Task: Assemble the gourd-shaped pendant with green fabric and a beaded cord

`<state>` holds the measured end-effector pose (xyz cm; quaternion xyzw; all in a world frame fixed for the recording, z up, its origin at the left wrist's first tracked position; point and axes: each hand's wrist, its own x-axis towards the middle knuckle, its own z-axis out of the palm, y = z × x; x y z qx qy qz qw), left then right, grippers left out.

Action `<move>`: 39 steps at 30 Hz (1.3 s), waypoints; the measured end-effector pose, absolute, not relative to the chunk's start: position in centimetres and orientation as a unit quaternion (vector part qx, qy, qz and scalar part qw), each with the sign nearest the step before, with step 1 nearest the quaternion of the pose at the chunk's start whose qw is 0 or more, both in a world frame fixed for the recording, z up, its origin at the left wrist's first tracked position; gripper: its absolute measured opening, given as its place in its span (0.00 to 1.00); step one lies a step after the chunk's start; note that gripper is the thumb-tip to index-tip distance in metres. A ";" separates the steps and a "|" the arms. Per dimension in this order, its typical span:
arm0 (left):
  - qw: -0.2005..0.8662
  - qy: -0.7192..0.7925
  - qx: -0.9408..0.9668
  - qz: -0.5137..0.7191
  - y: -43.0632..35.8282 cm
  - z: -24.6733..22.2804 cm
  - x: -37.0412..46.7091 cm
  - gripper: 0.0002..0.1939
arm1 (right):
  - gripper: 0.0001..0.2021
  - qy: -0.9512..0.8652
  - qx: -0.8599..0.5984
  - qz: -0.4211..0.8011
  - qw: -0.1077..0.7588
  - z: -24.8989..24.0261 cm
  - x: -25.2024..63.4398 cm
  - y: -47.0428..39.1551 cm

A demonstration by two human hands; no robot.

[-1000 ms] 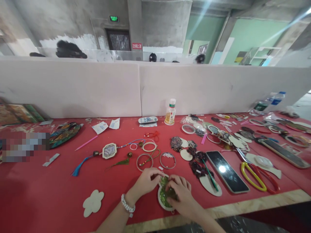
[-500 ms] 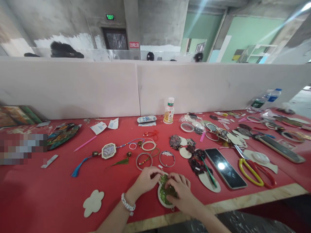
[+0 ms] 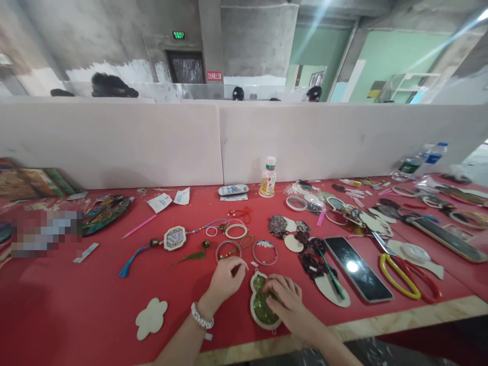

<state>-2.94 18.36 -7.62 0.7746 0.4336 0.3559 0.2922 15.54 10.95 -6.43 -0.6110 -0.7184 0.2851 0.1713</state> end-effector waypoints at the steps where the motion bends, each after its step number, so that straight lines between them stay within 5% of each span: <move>1: 0.269 0.435 0.784 0.353 18.4 -7.5 -3.0 0.10 | 0.08 -0.715 -0.614 0.286 0.177 -6.4 15.5 11.0; 10: 0.099 0.495 0.814 0.286 19.1 -7.2 -3.7 0.11 | 0.10 -0.708 -0.578 0.304 0.267 -6.9 15.9 11.4; 21: 0.128 0.515 0.782 0.327 20.2 -8.3 -3.9 0.11 | 0.14 -0.691 -0.576 0.250 0.358 -5.3 15.9 19.1; 30: 0.135 0.530 0.681 0.488 20.8 -8.6 -4.6 0.15 | 0.19 -0.850 -0.465 0.075 0.234 -6.7 13.6 21.6; 39: 0.215 0.512 0.584 0.591 21.3 -9.3 -4.7 0.19 | 0.05 -0.828 -0.504 0.084 0.231 -7.4 14.3 21.6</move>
